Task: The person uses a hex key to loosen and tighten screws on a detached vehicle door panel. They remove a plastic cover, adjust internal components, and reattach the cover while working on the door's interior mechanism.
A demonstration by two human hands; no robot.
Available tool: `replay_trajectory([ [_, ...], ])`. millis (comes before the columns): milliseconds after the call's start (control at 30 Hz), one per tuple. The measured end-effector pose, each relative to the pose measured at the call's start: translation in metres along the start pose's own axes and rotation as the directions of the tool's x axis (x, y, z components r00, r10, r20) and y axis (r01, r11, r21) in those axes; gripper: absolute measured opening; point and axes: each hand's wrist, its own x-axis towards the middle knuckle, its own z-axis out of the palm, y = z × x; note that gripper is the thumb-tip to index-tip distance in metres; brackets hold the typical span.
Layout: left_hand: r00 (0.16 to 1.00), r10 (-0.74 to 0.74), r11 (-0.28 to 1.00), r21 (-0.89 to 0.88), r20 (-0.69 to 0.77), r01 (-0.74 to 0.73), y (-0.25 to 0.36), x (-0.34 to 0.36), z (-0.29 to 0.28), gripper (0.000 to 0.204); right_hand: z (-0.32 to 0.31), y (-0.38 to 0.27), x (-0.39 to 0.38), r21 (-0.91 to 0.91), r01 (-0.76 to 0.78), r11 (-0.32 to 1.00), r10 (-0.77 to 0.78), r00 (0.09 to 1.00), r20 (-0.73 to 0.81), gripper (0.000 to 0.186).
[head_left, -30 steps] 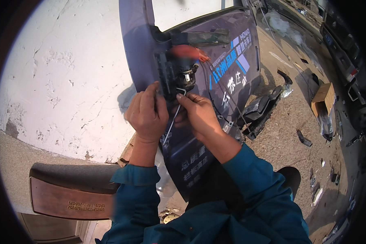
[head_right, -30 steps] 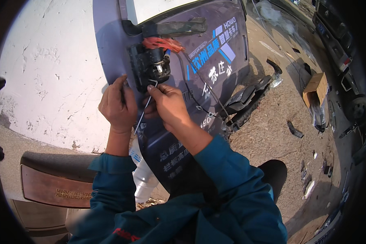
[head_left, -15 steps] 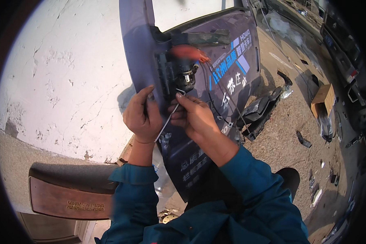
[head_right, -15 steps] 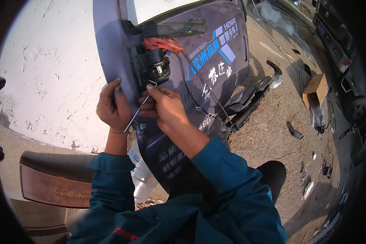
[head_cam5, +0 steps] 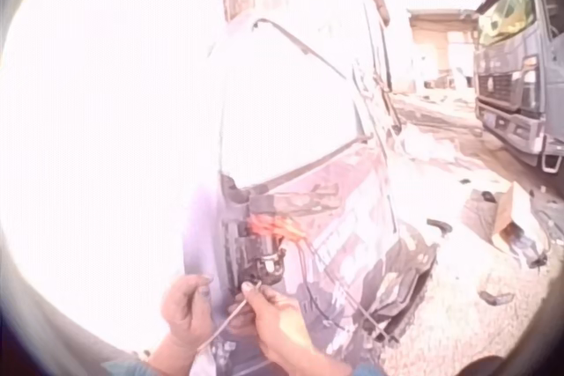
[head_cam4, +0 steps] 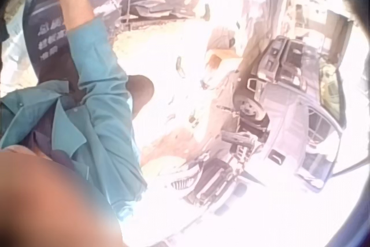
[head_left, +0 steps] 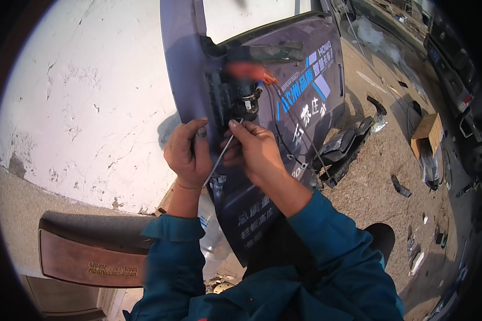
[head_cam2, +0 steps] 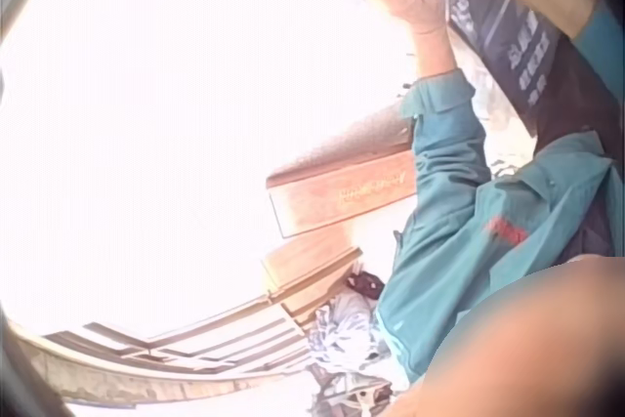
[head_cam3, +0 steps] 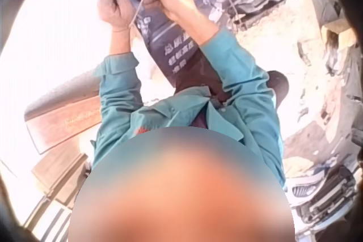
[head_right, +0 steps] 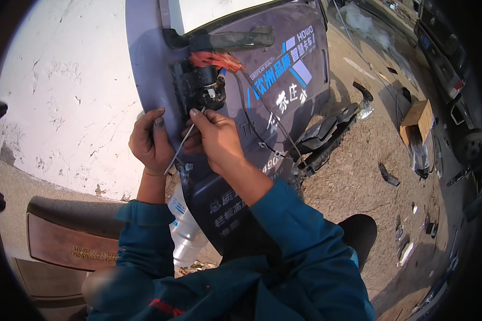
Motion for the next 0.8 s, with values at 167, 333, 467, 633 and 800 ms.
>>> replay_trajectory([
  [167, 0.995, 0.028, 0.999, 0.042, 0.092, -0.032, 0.004, 0.005, -0.005, 0.032, -0.005, 0.001, 0.003, -0.104, 0.035, 0.994, -0.031, 0.999, 0.036, 0.029],
  [333, 0.998, -0.006, 1.000, 0.003, 0.068, 0.005, 0.006, 0.007, -0.002, 0.027, 0.011, -0.004, -0.004, -0.113, 0.017, 0.993, -0.022, 0.999, -0.035, 0.030],
  [467, 0.985, 0.035, 0.998, -0.057, 0.169, -0.025, 0.007, 0.015, -0.008, 0.022, -0.001, -0.009, 0.001, -0.391, 0.071, 0.918, -0.063, 0.997, 0.035, 0.029],
  [633, 0.953, 0.096, 0.994, 0.026, 0.288, -0.108, 0.006, 0.022, -0.010, 0.023, -0.093, -0.018, 0.032, -0.881, 0.306, -0.360, -0.339, 0.837, 0.429, 0.011],
  [800, 0.968, 0.092, 0.989, 0.094, 0.232, -0.117, 0.009, 0.013, -0.008, 0.028, -0.111, -0.071, 0.003, -0.902, 0.406, -0.145, -0.466, 0.776, 0.425, 0.020],
])
